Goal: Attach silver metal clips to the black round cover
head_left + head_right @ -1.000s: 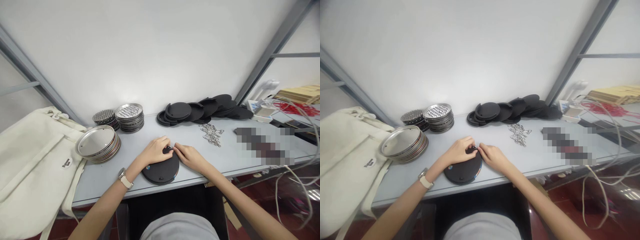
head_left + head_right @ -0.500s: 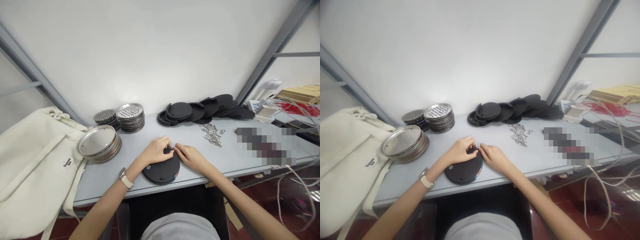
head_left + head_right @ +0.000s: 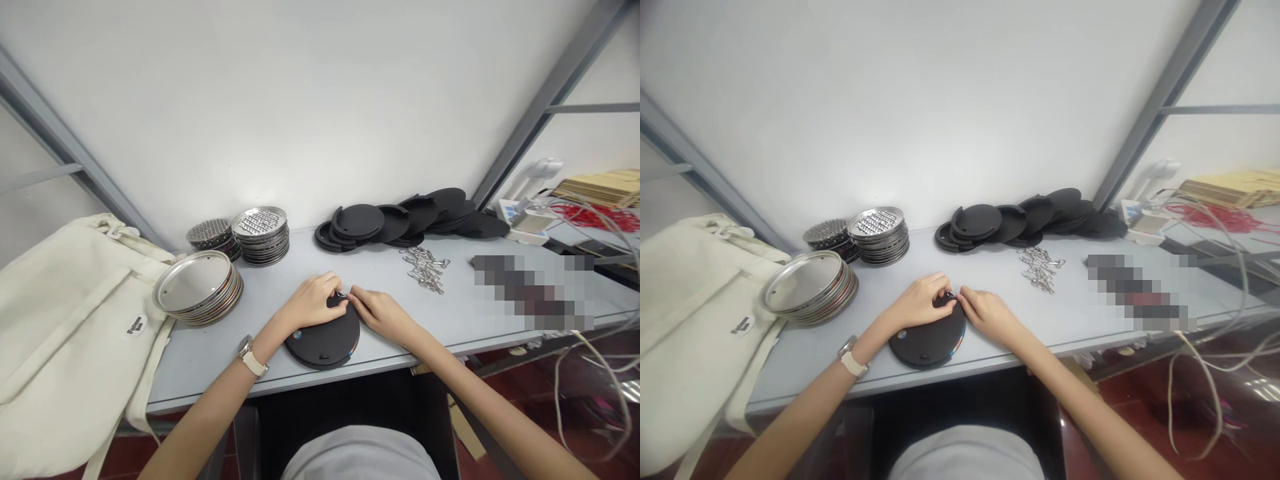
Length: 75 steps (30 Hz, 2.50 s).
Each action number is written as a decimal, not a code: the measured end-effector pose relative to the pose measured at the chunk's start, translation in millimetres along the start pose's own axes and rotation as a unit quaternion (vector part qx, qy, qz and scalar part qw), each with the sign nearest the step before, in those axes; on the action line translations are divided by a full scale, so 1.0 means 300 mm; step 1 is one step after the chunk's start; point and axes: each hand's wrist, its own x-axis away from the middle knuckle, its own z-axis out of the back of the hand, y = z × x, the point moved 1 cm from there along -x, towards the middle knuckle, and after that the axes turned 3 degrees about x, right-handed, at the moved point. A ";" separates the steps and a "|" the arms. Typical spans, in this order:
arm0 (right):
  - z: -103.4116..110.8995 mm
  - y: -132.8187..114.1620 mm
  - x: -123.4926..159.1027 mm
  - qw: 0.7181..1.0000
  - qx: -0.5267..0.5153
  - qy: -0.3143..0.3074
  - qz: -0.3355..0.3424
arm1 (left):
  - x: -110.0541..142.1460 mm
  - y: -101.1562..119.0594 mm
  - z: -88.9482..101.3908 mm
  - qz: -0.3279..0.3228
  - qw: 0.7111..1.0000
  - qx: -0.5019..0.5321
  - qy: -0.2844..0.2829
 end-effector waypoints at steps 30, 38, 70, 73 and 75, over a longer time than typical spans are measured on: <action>-0.005 0.000 0.000 1.000 -0.002 0.012 -0.011 | 0.001 -0.002 -0.001 0.011 1.000 0.014 -0.003; -0.008 0.000 -0.001 1.000 -0.002 0.014 -0.015 | 0.001 0.001 0.002 0.009 1.000 0.011 -0.006; 0.001 0.000 0.001 1.000 -0.012 -0.001 -0.007 | -0.001 0.008 0.006 -0.001 0.999 0.030 -0.025; -0.001 0.001 -0.001 1.000 -0.006 0.000 -0.005 | -0.001 0.008 0.006 -0.003 0.999 0.030 -0.026; -0.003 0.002 -0.001 1.000 -0.003 0.000 -0.006 | -0.001 0.009 0.007 -0.004 0.999 0.030 -0.028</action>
